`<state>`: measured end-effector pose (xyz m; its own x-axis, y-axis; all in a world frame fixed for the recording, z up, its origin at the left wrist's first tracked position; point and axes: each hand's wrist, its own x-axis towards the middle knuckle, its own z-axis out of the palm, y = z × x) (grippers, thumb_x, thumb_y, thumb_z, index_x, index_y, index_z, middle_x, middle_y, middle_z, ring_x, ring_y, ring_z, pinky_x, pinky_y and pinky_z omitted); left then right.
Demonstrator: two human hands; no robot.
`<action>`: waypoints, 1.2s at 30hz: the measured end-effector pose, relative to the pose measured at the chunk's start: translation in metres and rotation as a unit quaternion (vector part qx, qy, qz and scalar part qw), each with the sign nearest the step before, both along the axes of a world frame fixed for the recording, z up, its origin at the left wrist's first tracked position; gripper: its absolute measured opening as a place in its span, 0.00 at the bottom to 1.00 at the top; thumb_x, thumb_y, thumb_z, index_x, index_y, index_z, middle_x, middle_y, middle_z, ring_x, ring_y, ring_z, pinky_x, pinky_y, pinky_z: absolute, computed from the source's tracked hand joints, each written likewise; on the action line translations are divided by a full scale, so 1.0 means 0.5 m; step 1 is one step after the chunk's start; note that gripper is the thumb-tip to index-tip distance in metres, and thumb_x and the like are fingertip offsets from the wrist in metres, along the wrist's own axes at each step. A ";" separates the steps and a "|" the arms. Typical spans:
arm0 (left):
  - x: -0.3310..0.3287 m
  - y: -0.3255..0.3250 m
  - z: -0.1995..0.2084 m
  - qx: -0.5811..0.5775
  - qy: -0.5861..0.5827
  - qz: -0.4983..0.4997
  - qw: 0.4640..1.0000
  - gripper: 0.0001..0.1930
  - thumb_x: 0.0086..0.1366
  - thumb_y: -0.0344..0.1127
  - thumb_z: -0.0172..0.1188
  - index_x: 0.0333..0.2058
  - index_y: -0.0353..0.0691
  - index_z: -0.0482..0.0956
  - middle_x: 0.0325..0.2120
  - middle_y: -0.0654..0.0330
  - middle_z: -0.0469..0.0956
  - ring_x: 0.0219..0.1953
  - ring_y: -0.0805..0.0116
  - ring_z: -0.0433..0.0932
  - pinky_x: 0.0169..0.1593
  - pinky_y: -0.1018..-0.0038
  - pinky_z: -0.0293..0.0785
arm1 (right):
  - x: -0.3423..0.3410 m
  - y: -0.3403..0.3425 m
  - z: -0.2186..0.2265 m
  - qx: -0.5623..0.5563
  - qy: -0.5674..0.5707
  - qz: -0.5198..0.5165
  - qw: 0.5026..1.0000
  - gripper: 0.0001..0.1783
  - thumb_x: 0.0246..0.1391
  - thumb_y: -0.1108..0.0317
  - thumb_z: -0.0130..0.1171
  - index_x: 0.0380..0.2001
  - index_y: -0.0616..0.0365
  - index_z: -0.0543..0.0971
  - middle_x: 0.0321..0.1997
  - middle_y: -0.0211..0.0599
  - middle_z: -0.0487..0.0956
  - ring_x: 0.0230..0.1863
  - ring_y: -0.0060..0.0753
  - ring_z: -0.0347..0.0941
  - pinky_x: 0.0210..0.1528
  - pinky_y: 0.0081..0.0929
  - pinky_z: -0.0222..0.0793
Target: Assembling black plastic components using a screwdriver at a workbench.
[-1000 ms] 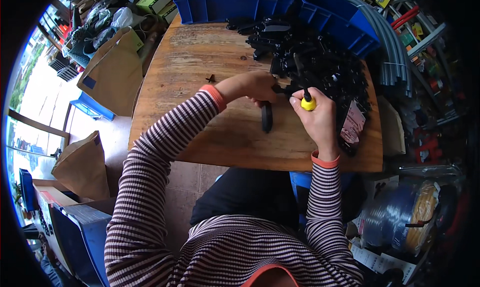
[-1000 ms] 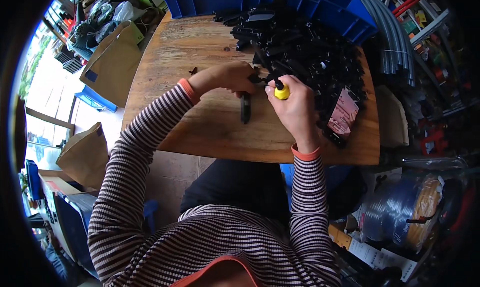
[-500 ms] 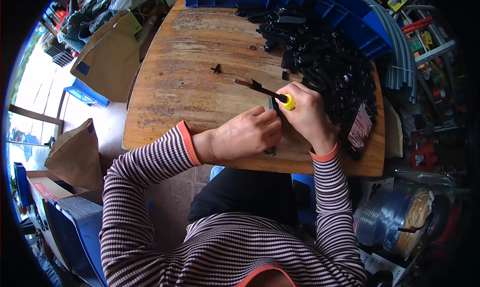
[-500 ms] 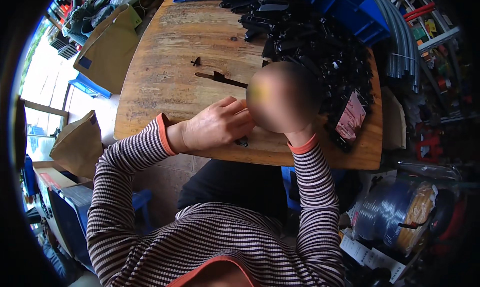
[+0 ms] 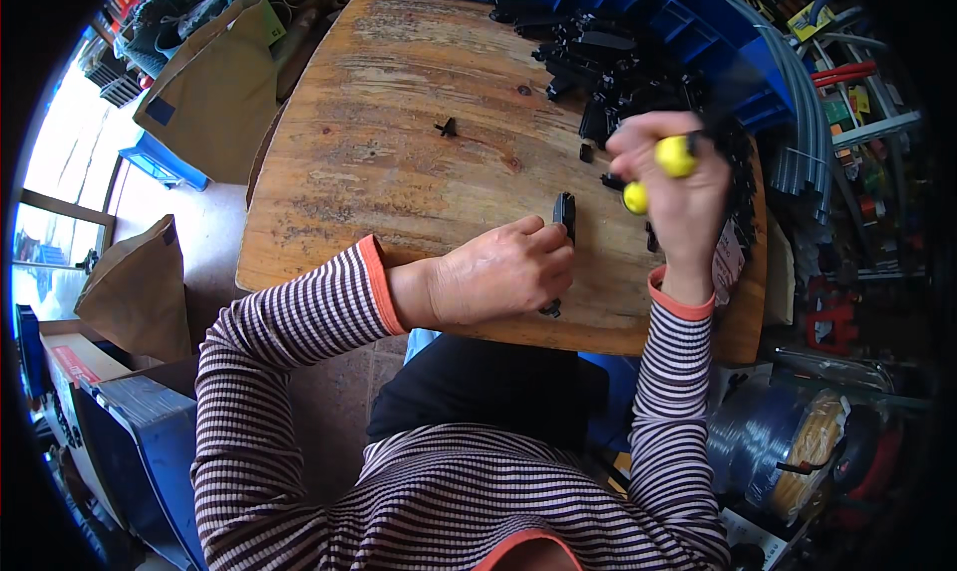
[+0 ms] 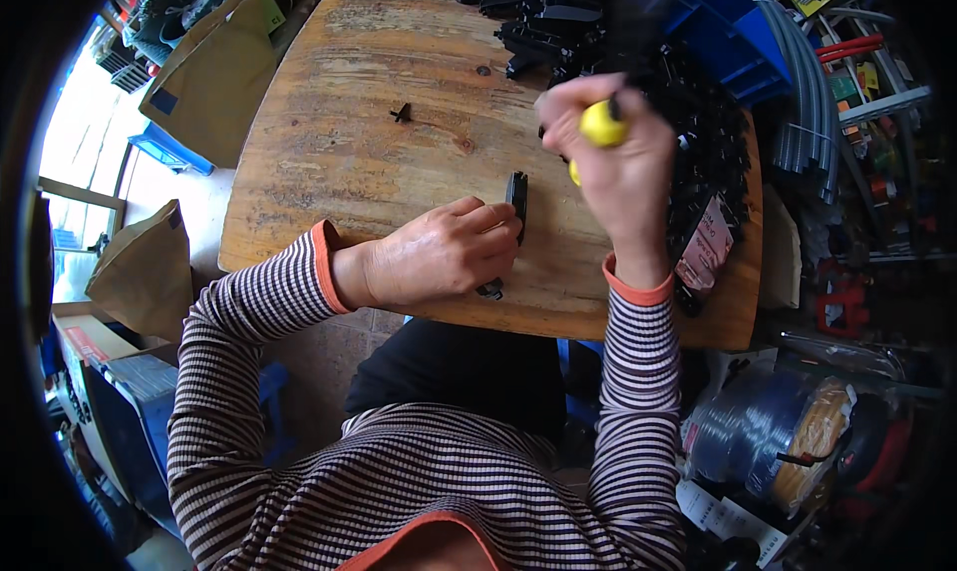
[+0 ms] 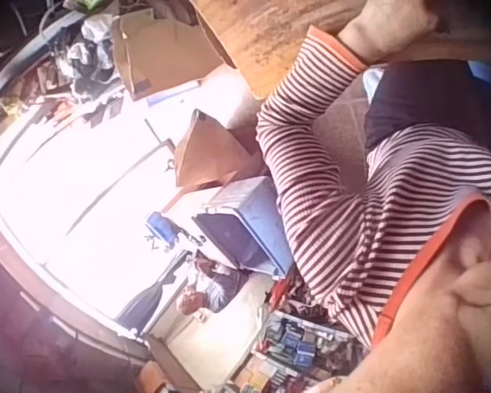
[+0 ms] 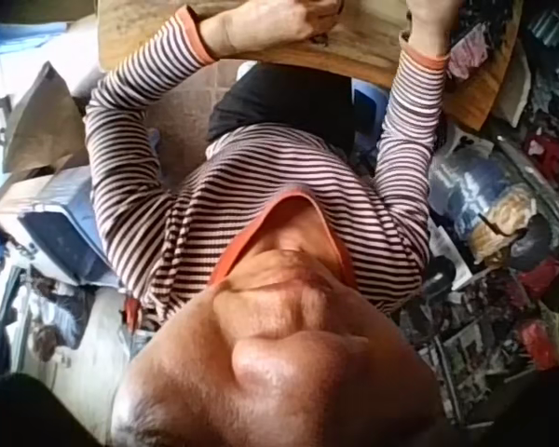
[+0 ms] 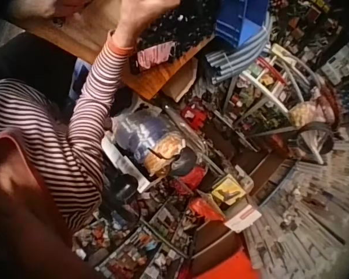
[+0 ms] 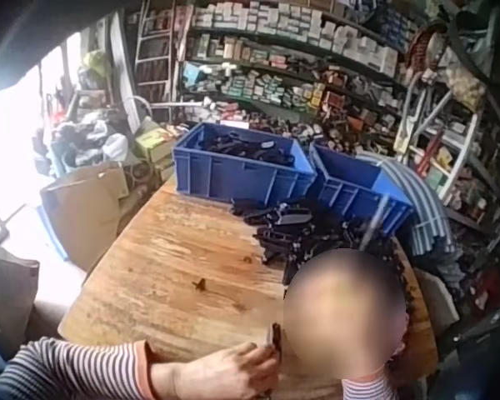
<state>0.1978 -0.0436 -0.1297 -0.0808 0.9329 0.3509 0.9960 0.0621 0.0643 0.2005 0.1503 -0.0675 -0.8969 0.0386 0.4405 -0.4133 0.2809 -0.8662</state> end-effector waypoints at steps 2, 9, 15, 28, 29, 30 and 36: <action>-0.003 0.004 0.004 -0.001 -0.004 -0.006 1.000 0.14 0.50 0.36 0.57 0.36 0.35 0.76 0.42 0.55 0.74 0.50 0.59 0.73 0.47 0.69 0.72 | -0.016 -0.026 -0.042 -0.020 -0.012 0.000 1.000 0.09 0.51 0.74 0.64 0.35 0.59 0.76 0.31 0.35 0.80 0.29 0.20 0.76 0.31 0.19 0.72; -0.032 0.019 -0.007 0.112 0.025 0.004 0.993 0.11 0.52 0.36 0.57 0.35 0.42 0.76 0.33 0.62 0.73 0.42 0.65 0.72 0.42 0.72 0.69 | -0.026 -0.009 -0.047 -0.084 -0.003 -0.089 0.992 0.05 0.51 0.73 0.63 0.30 0.59 0.76 0.30 0.36 0.80 0.28 0.26 0.77 0.30 0.19 0.72; -0.109 0.021 -0.005 0.049 -0.141 0.056 0.987 0.17 0.50 0.30 0.61 0.41 0.42 0.73 0.41 0.55 0.74 0.46 0.56 0.75 0.46 0.66 0.72 | -0.075 0.045 -0.095 0.450 0.037 -0.115 0.885 0.08 0.44 0.70 0.64 0.25 0.61 0.76 0.31 0.45 0.79 0.32 0.50 0.76 0.36 0.37 0.74; -0.324 0.111 0.004 0.284 -0.159 0.300 0.897 0.14 0.51 0.27 0.63 0.37 0.36 0.73 0.36 0.49 0.74 0.40 0.47 0.75 0.42 0.60 0.73 | -0.078 0.085 -0.092 0.430 -0.001 -0.218 0.876 0.04 0.45 0.74 0.61 0.26 0.61 0.77 0.28 0.47 0.80 0.29 0.45 0.79 0.31 0.34 0.75; -0.330 0.126 0.001 0.281 -0.130 0.267 0.913 0.13 0.51 0.28 0.63 0.37 0.36 0.73 0.36 0.49 0.74 0.40 0.46 0.75 0.41 0.60 0.73 | -0.070 0.093 -0.084 0.336 -0.019 -0.224 0.915 0.04 0.46 0.74 0.62 0.25 0.61 0.77 0.26 0.46 0.80 0.27 0.41 0.79 0.29 0.32 0.75; -0.332 0.128 -0.006 0.281 -0.130 0.266 0.913 0.13 0.51 0.28 0.63 0.37 0.36 0.73 0.36 0.49 0.74 0.40 0.46 0.75 0.41 0.60 0.73 | -0.063 0.100 -0.077 0.237 -0.037 -0.226 0.944 0.04 0.47 0.74 0.63 0.25 0.61 0.77 0.24 0.44 0.80 0.25 0.37 0.78 0.28 0.29 0.74; -0.274 0.091 -0.006 0.178 -0.138 0.297 0.928 0.12 0.54 0.29 0.60 0.38 0.39 0.73 0.37 0.51 0.73 0.41 0.48 0.74 0.41 0.60 0.72 | -0.034 0.109 -0.044 0.004 -0.081 -0.176 0.981 0.07 0.50 0.71 0.65 0.26 0.61 0.77 0.20 0.34 0.78 0.21 0.20 0.75 0.25 0.20 0.71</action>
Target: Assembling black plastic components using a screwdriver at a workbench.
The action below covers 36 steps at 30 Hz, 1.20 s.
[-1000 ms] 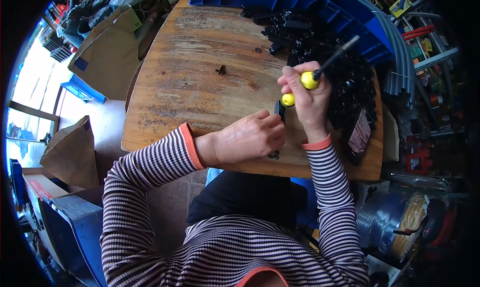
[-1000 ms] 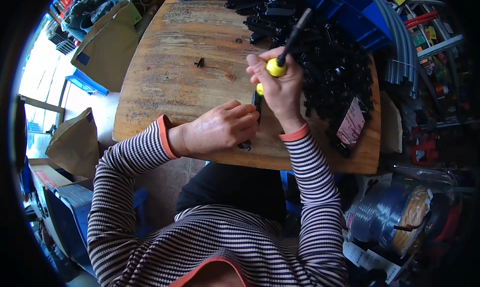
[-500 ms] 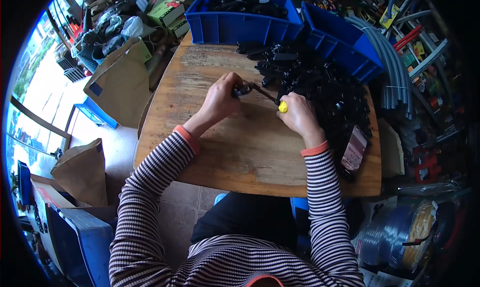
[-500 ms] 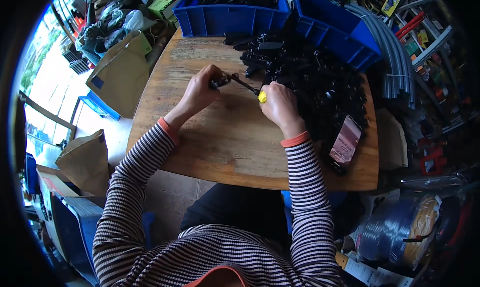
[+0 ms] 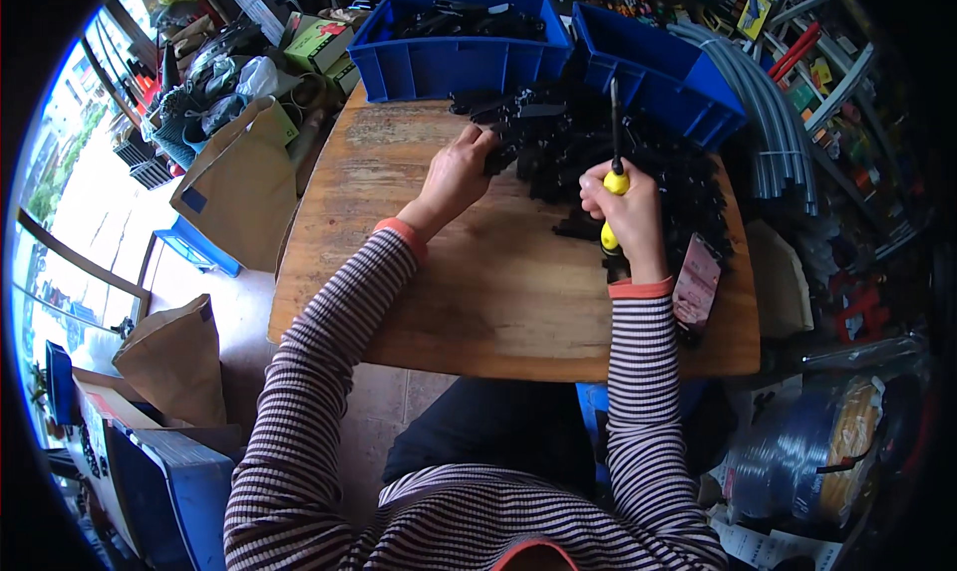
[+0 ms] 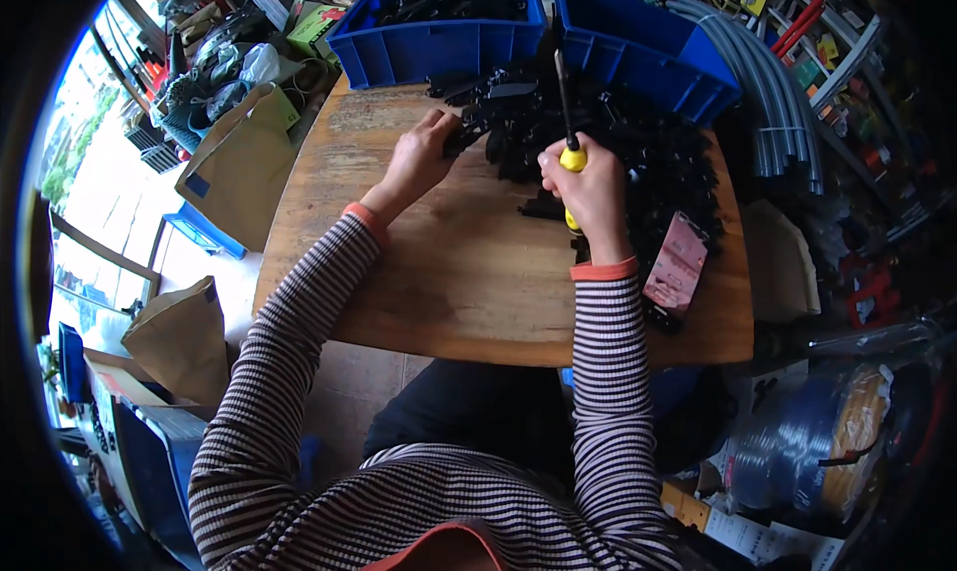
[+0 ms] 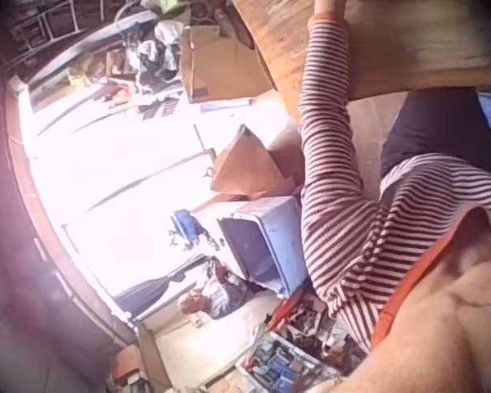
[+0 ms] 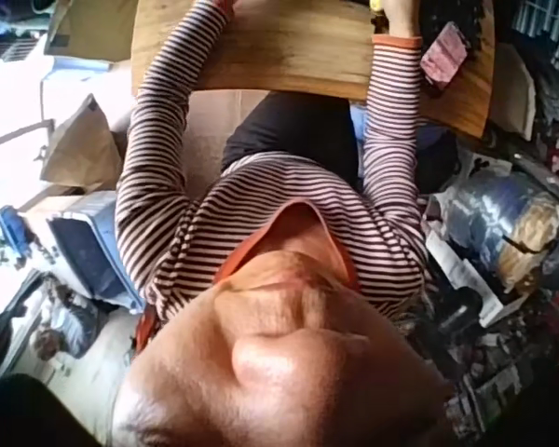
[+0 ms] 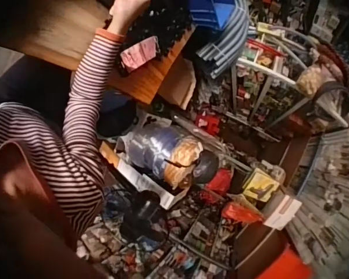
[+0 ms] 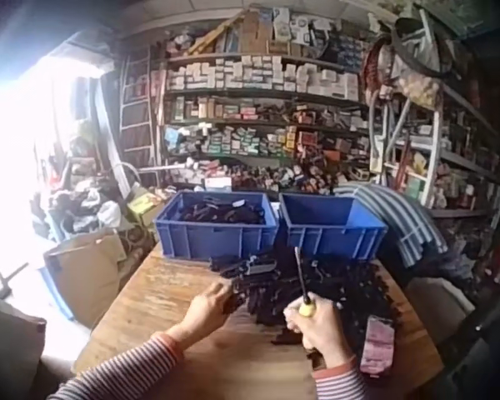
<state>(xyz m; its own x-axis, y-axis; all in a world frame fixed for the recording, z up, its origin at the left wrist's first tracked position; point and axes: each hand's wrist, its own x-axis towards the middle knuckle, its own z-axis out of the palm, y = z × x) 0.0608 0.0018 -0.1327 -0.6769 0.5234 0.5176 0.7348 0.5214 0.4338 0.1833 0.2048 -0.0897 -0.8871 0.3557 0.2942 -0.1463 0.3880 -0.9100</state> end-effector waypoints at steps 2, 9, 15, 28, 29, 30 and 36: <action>0.063 -0.019 0.014 -0.014 0.002 -0.003 1.000 0.13 0.54 0.29 0.60 0.39 0.40 0.73 0.37 0.52 0.73 0.42 0.50 0.74 0.42 0.60 0.72 | 0.003 0.008 0.010 -0.061 -0.012 0.043 0.997 0.04 0.51 0.72 0.63 0.29 0.60 0.79 0.23 0.29 0.78 0.22 0.18 0.74 0.26 0.18 0.72; 0.264 -0.050 0.036 -0.281 0.301 -0.146 0.900 0.12 0.57 0.35 0.56 0.40 0.43 0.73 0.39 0.60 0.71 0.50 0.63 0.67 0.42 0.73 0.66 | 0.025 -0.015 -0.001 -0.026 0.007 0.060 0.998 0.06 0.49 0.73 0.64 0.31 0.62 0.80 0.24 0.34 0.79 0.26 0.22 0.76 0.30 0.21 0.72; 0.307 -0.069 0.024 -0.146 0.120 -0.315 0.930 0.15 0.52 0.35 0.61 0.39 0.39 0.73 0.50 0.53 0.71 0.50 0.56 0.71 0.48 0.64 0.71 | 0.099 -0.048 -0.009 0.155 0.013 0.022 0.988 0.07 0.47 0.76 0.64 0.33 0.64 0.79 0.30 0.40 0.81 0.32 0.33 0.79 0.36 0.26 0.73; 0.255 -0.071 0.008 -0.168 0.121 -0.298 0.932 0.14 0.52 0.34 0.60 0.38 0.37 0.72 0.49 0.52 0.74 0.45 0.58 0.75 0.47 0.67 0.73 | 0.146 -0.051 -0.027 0.245 0.019 0.036 0.969 0.07 0.48 0.76 0.65 0.32 0.65 0.78 0.31 0.39 0.80 0.31 0.31 0.77 0.35 0.24 0.71; 0.256 -0.075 0.009 -0.167 0.119 -0.298 0.932 0.14 0.52 0.34 0.60 0.38 0.37 0.72 0.49 0.52 0.74 0.45 0.58 0.75 0.47 0.67 0.73 | 0.144 -0.053 -0.028 0.245 0.015 0.040 0.969 0.07 0.49 0.76 0.64 0.32 0.65 0.78 0.31 0.39 0.80 0.31 0.31 0.77 0.34 0.23 0.71; 0.257 -0.079 0.009 -0.170 0.124 -0.280 0.937 0.14 0.52 0.34 0.59 0.38 0.38 0.71 0.49 0.52 0.74 0.44 0.59 0.75 0.47 0.67 0.73 | 0.141 -0.055 -0.029 0.244 0.011 0.044 0.969 0.07 0.49 0.76 0.64 0.32 0.65 0.78 0.31 0.39 0.80 0.31 0.31 0.77 0.34 0.23 0.71; 0.270 -0.116 0.030 -0.187 0.116 -0.207 0.953 0.18 0.51 0.38 0.62 0.39 0.39 0.70 0.47 0.52 0.75 0.42 0.59 0.76 0.46 0.69 0.72 | 0.115 -0.081 -0.029 0.231 0.053 0.068 0.969 0.08 0.47 0.77 0.65 0.32 0.63 0.77 0.30 0.41 0.78 0.30 0.42 0.77 0.32 0.28 0.70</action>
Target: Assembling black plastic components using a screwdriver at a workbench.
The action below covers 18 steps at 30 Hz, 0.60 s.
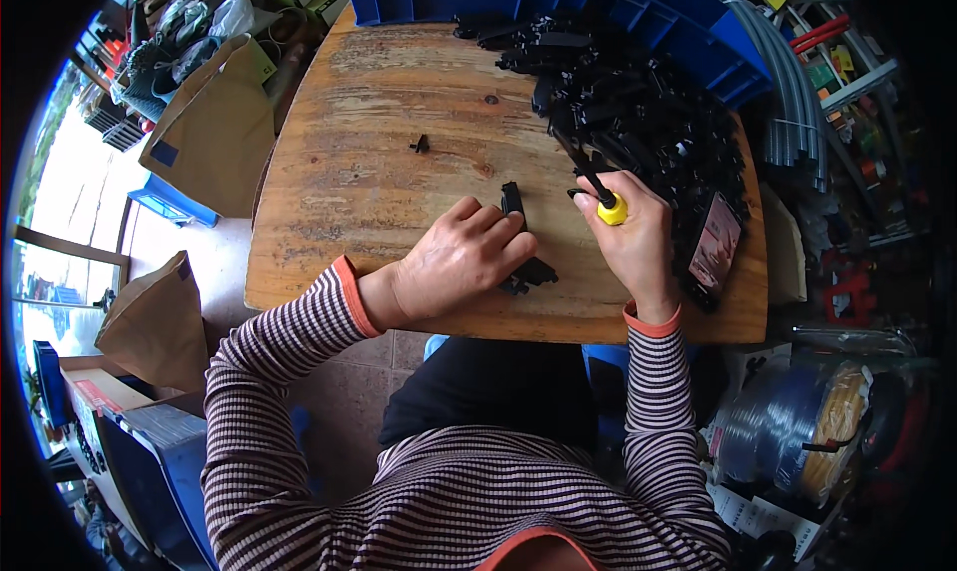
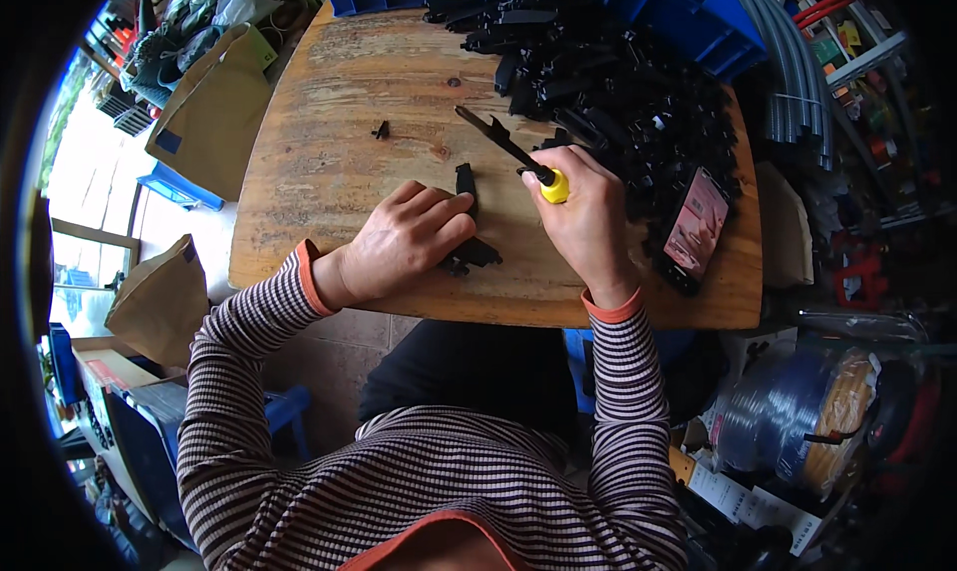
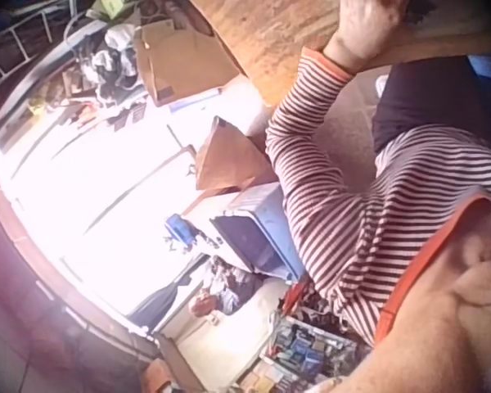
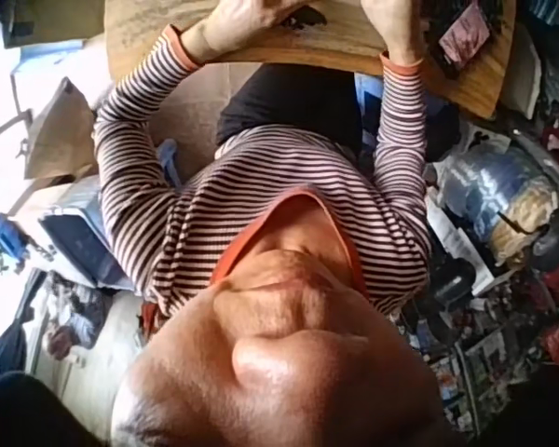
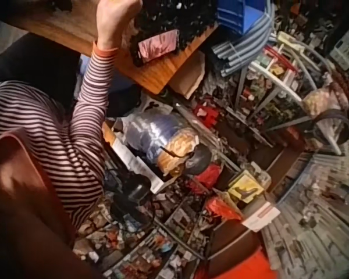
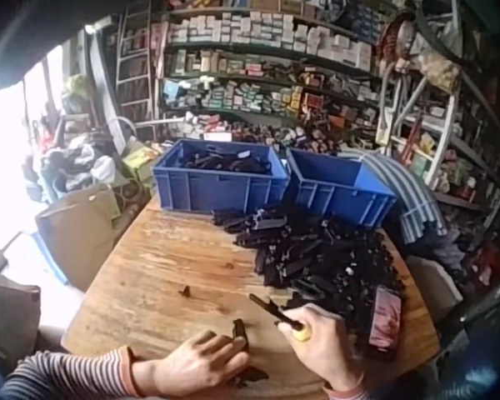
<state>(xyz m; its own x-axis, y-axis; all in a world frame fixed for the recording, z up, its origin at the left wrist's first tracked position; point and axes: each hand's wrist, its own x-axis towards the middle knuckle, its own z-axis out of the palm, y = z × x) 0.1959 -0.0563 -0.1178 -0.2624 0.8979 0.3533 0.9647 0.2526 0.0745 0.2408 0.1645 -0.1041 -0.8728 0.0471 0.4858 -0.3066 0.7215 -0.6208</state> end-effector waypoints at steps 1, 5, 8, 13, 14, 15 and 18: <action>0.000 -0.007 -0.002 0.000 -0.001 0.002 1.000 0.18 0.51 0.38 0.62 0.39 0.39 0.70 0.47 0.52 0.75 0.42 0.59 0.76 0.46 0.69 0.72 | -0.005 -0.008 0.005 0.001 0.000 0.009 1.000 0.08 0.47 0.77 0.65 0.32 0.63 0.77 0.29 0.40 0.78 0.30 0.41 0.77 0.31 0.27 0.70; 0.003 -0.034 -0.011 0.099 -0.056 -0.001 0.994 0.23 0.47 0.44 0.66 0.38 0.40 0.69 0.33 0.59 0.72 0.34 0.63 0.74 0.42 0.69 0.68 | -0.022 -0.025 0.014 0.008 -0.002 0.038 0.999 0.07 0.48 0.76 0.65 0.31 0.63 0.77 0.29 0.39 0.78 0.29 0.35 0.76 0.31 0.25 0.70; 0.009 -0.051 -0.010 0.067 -0.083 0.028 0.994 0.22 0.47 0.44 0.66 0.37 0.40 0.69 0.33 0.58 0.71 0.34 0.63 0.74 0.42 0.69 0.68 | -0.028 -0.032 0.013 0.021 -0.006 0.056 0.998 0.06 0.51 0.75 0.64 0.31 0.63 0.78 0.28 0.36 0.78 0.28 0.27 0.75 0.31 0.21 0.69; 0.009 -0.082 -0.017 0.060 -0.110 0.046 0.991 0.23 0.46 0.43 0.69 0.37 0.39 0.71 0.40 0.54 0.75 0.37 0.57 0.76 0.42 0.68 0.72 | -0.029 -0.044 0.001 0.017 -0.017 0.067 0.997 0.05 0.51 0.75 0.64 0.31 0.63 0.78 0.28 0.36 0.78 0.28 0.26 0.74 0.31 0.21 0.69; 0.006 -0.083 -0.017 0.063 -0.103 0.040 0.992 0.23 0.46 0.42 0.69 0.37 0.39 0.71 0.40 0.54 0.74 0.37 0.57 0.76 0.42 0.68 0.72 | -0.031 -0.045 -0.001 0.019 -0.018 0.070 0.997 0.05 0.51 0.75 0.64 0.31 0.63 0.78 0.28 0.36 0.78 0.28 0.26 0.74 0.31 0.21 0.69; 0.002 -0.081 -0.014 0.067 -0.095 0.033 0.993 0.22 0.46 0.42 0.69 0.37 0.39 0.70 0.41 0.54 0.74 0.38 0.57 0.76 0.41 0.67 0.72 | -0.033 -0.045 -0.001 0.022 -0.019 0.073 0.997 0.05 0.51 0.75 0.64 0.31 0.63 0.78 0.28 0.36 0.78 0.28 0.26 0.74 0.31 0.21 0.69; 0.010 -0.078 -0.008 0.097 -0.076 0.050 0.991 0.22 0.47 0.42 0.68 0.37 0.39 0.70 0.39 0.55 0.73 0.38 0.58 0.75 0.41 0.68 0.72 | -0.028 -0.050 0.007 0.011 -0.012 0.073 0.997 0.05 0.51 0.76 0.64 0.31 0.63 0.78 0.29 0.36 0.78 0.29 0.26 0.75 0.32 0.21 0.69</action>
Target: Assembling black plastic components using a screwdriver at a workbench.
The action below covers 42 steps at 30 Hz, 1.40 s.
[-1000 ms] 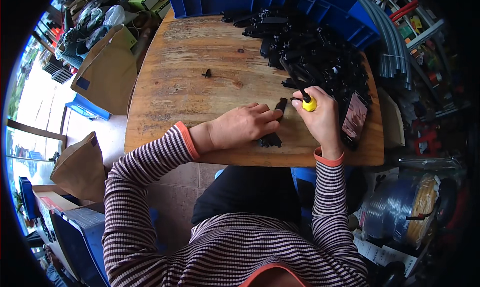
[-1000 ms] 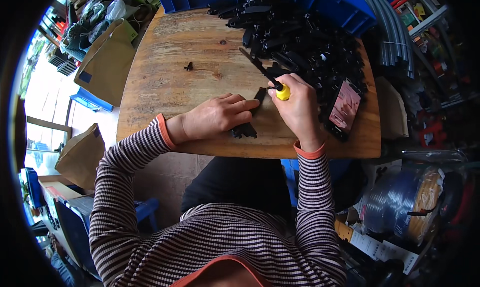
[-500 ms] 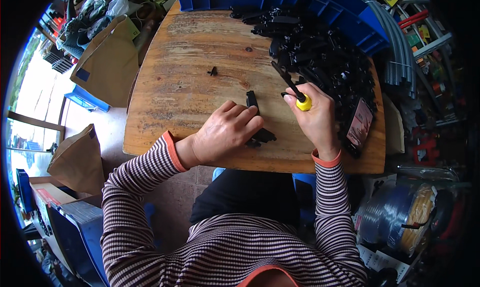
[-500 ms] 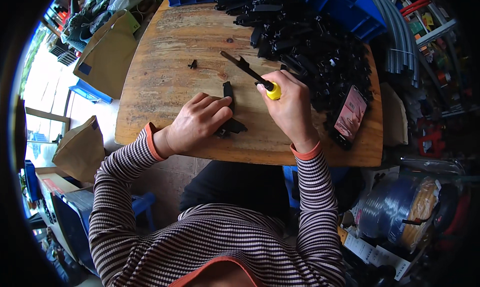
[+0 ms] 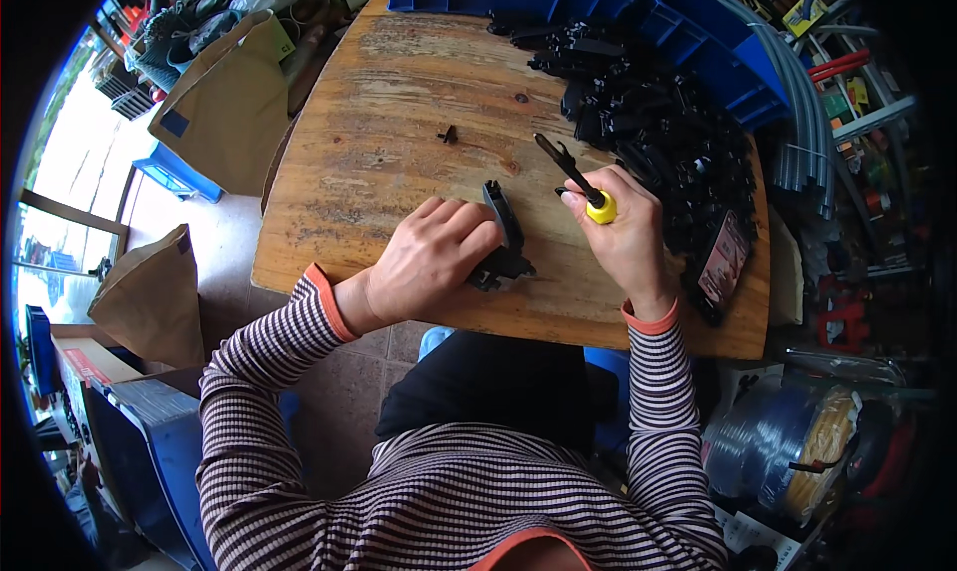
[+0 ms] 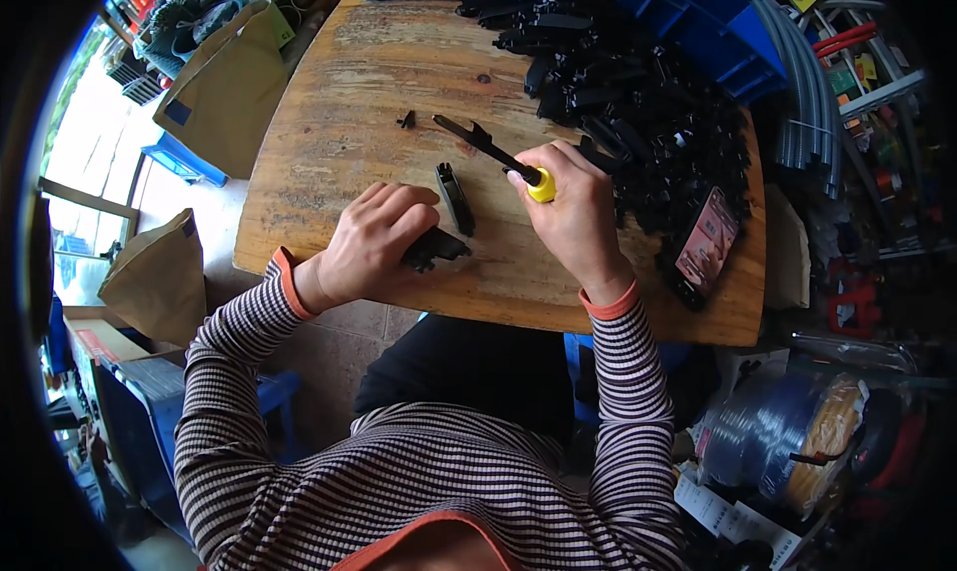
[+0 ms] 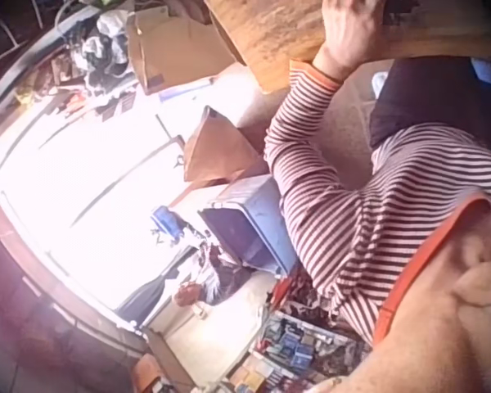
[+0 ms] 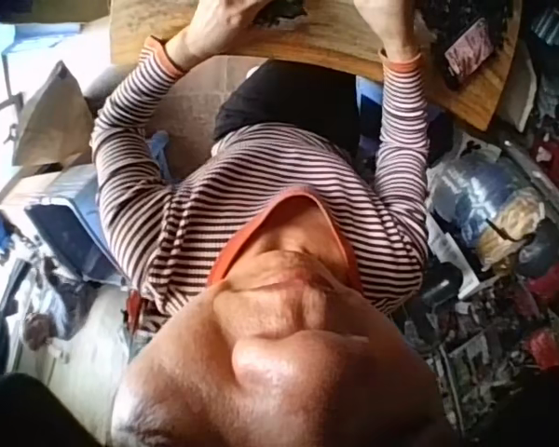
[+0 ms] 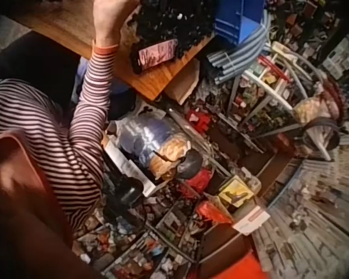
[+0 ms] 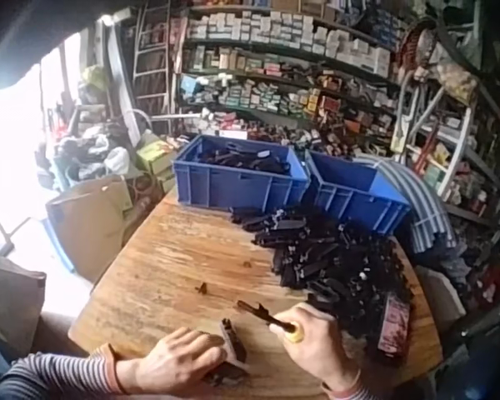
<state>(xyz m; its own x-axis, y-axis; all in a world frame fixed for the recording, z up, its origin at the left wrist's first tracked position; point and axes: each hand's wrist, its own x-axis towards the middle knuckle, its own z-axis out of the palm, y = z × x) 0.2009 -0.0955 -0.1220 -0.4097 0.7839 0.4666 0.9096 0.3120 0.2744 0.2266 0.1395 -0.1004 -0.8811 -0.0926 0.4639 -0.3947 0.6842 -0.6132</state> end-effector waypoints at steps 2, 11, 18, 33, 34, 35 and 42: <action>0.008 0.004 0.002 0.048 0.018 0.045 0.998 0.20 0.49 0.43 0.66 0.37 0.41 0.71 0.35 0.57 0.71 0.36 0.61 0.74 0.41 0.68 0.70 | 0.002 0.000 0.002 -0.005 0.003 -0.002 1.000 0.05 0.51 0.76 0.64 0.31 0.64 0.78 0.29 0.36 0.78 0.29 0.26 0.75 0.32 0.21 0.69; -0.025 0.116 -0.030 -0.031 -0.029 -0.114 0.993 0.23 0.43 0.32 0.64 0.41 0.37 0.71 0.47 0.50 0.72 0.46 0.52 0.75 0.51 0.62 0.72 | 0.001 0.024 -0.014 0.022 0.014 -0.019 0.999 0.06 0.48 0.78 0.63 0.31 0.63 0.77 0.29 0.39 0.77 0.29 0.35 0.75 0.32 0.25 0.69; -0.032 0.138 -0.032 -0.002 -0.009 -0.130 0.991 0.22 0.44 0.28 0.62 0.41 0.35 0.71 0.47 0.49 0.72 0.47 0.51 0.74 0.51 0.62 0.72 | 0.011 0.045 -0.019 0.080 0.032 -0.050 0.995 0.08 0.44 0.81 0.61 0.30 0.62 0.75 0.29 0.41 0.76 0.30 0.46 0.76 0.30 0.33 0.71; -0.016 0.133 -0.015 -0.029 0.060 -0.123 0.990 0.17 0.48 0.27 0.56 0.40 0.33 0.71 0.46 0.47 0.73 0.50 0.54 0.74 0.50 0.66 0.71 | -0.027 0.065 0.025 0.079 -0.013 0.030 0.996 0.05 0.48 0.74 0.62 0.29 0.61 0.76 0.26 0.39 0.77 0.29 0.34 0.78 0.32 0.30 0.73; -0.016 0.131 -0.016 -0.028 0.058 -0.122 0.990 0.18 0.48 0.27 0.56 0.40 0.34 0.71 0.46 0.47 0.73 0.50 0.54 0.74 0.50 0.65 0.71 | -0.027 0.056 0.038 0.078 -0.013 0.030 0.996 0.05 0.48 0.74 0.62 0.29 0.61 0.76 0.26 0.39 0.77 0.29 0.34 0.78 0.32 0.30 0.73; -0.017 0.128 -0.018 -0.028 0.057 -0.120 0.991 0.18 0.48 0.27 0.56 0.40 0.34 0.71 0.46 0.47 0.73 0.50 0.54 0.74 0.49 0.65 0.71 | -0.029 0.042 0.049 -0.063 0.024 0.019 0.998 0.06 0.50 0.74 0.63 0.30 0.60 0.76 0.26 0.37 0.78 0.28 0.30 0.77 0.31 0.27 0.72; -0.028 0.128 -0.003 -0.025 0.042 -0.133 0.990 0.18 0.48 0.28 0.56 0.41 0.35 0.71 0.47 0.48 0.73 0.52 0.54 0.73 0.49 0.65 0.72 | -0.085 0.000 -0.045 -0.331 0.008 0.075 0.941 0.07 0.54 0.73 0.63 0.34 0.57 0.75 0.26 0.29 0.78 0.27 0.16 0.74 0.29 0.16 0.71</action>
